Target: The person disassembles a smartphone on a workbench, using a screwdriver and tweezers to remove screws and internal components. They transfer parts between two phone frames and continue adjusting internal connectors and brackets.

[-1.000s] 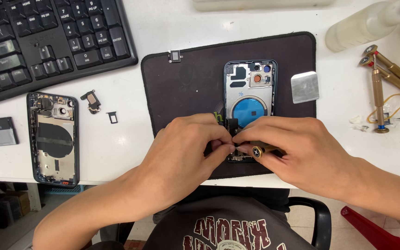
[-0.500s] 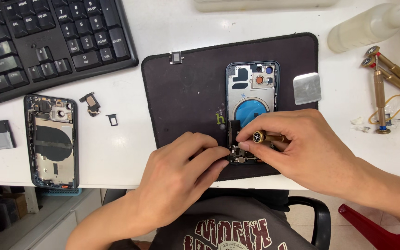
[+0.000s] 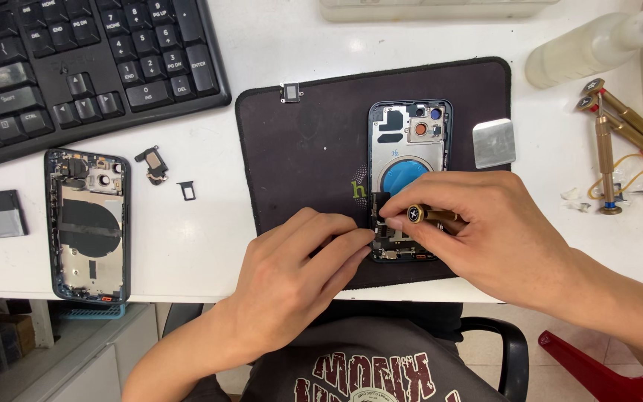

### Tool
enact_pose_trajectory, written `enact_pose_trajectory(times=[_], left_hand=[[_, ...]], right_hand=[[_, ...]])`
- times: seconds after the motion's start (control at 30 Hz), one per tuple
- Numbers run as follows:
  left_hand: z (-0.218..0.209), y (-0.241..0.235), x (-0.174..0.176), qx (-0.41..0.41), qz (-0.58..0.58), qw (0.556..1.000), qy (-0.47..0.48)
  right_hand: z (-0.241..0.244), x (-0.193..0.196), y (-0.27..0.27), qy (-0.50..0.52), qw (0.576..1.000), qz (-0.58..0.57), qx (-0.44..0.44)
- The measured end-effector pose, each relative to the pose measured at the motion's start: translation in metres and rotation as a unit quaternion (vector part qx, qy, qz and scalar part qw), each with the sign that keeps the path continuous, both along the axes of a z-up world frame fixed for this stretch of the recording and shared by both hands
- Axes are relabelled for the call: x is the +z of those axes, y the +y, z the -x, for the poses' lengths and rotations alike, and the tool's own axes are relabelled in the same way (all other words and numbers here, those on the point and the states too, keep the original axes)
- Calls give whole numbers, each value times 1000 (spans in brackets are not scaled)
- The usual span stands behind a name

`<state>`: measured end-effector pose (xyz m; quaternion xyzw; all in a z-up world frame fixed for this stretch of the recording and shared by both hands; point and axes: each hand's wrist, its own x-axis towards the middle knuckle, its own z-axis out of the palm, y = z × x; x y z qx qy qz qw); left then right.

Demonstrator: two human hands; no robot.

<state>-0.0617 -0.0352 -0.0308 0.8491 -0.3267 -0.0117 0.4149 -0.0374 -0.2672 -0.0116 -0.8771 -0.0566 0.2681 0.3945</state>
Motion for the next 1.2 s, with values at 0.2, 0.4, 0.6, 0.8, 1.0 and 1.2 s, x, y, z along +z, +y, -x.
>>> enact_pose_trajectory(times=[0.2, 0.4, 0.6, 0.8, 1.0, 1.2], left_hand=[[1, 3, -4, -25, 4, 1000, -17], [2, 7, -4, -41, -5, 999, -27], [7, 7, -5, -48, -48, 994, -89], [9, 6, -9, -46, -62, 992, -101], [9, 8, -11, -49, -59, 992, -102], [8, 7, -11, -52, -57, 991, -107]], right_hand=[[2, -1, 2, -26, 999, -21, -3], [5, -4, 5, -62, 997, -36, -13], [10, -11, 4, -78, 996, -35, -21], [22, -17, 5, -232, 972, -30, 26], [26, -20, -2, -281, 957, -14, 77], [21, -24, -9, -286, 948, -12, 138]])
